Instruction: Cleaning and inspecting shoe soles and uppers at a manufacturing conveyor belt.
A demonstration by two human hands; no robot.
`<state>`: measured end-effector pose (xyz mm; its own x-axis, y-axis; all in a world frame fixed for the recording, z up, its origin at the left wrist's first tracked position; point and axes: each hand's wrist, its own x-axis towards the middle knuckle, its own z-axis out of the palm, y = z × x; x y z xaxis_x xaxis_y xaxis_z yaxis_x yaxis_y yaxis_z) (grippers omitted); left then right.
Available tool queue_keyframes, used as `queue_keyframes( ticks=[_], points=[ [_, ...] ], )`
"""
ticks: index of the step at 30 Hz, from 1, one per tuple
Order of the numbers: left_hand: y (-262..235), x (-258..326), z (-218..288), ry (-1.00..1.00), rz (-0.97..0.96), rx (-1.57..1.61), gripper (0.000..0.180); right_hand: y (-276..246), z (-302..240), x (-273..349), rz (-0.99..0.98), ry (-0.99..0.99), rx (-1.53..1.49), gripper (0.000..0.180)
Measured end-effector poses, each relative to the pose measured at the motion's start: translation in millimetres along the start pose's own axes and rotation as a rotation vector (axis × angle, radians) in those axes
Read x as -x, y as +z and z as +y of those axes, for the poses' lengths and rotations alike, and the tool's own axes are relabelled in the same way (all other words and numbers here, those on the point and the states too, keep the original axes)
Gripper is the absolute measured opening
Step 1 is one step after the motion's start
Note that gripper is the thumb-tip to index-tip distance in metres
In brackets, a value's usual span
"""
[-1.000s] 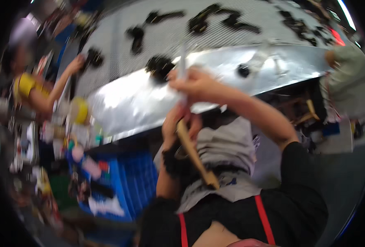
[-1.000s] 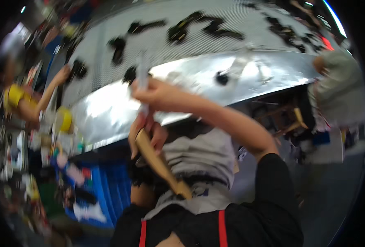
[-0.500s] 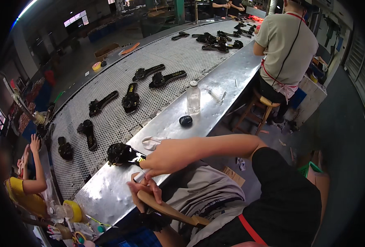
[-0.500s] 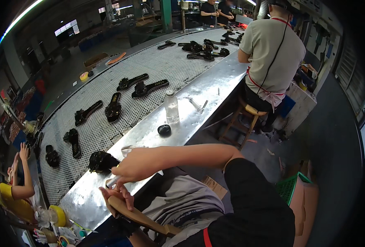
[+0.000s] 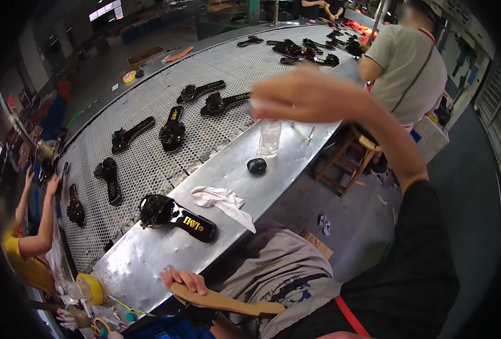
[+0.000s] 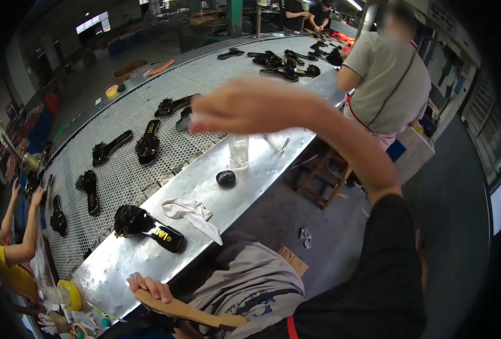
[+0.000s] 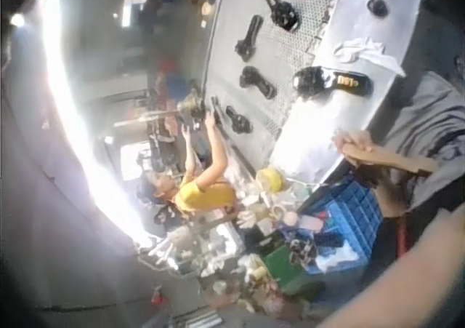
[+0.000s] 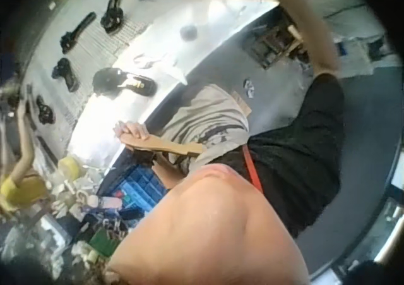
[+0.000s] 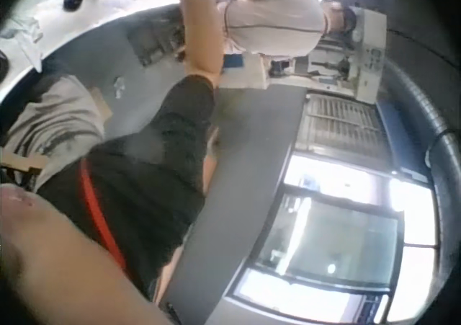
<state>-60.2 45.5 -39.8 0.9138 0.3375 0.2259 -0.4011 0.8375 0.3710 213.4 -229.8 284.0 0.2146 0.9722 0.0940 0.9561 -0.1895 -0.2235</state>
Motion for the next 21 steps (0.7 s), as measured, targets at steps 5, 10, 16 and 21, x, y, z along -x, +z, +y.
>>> queue_keyframes(
  ticks=[5, 10, 16, 21],
  points=[
    [6.4, -3.2, -8.3, 0.027, 0.012, 0.027, 0.051, 140.3, -34.3, 36.4, -0.157, -0.092, -0.927, 0.037],
    [11.1, 14.3, -6.7, -0.017, 0.165, -0.004, 0.047, 284.9, -96.0, 53.8, -0.111, 0.250, -2.504, 0.036],
    [10.9, 33.7, -1.1, 0.083, 0.213, 0.064, 0.053, 325.4, -123.0, 66.9, 0.061, -0.033, -2.903, 0.055],
    [-1.2, 81.8, 6.6, 0.202, 0.158, 0.031, 0.060, 324.8, -129.6, 70.9, -0.071, -0.105, -2.431, 0.071]
  ],
)
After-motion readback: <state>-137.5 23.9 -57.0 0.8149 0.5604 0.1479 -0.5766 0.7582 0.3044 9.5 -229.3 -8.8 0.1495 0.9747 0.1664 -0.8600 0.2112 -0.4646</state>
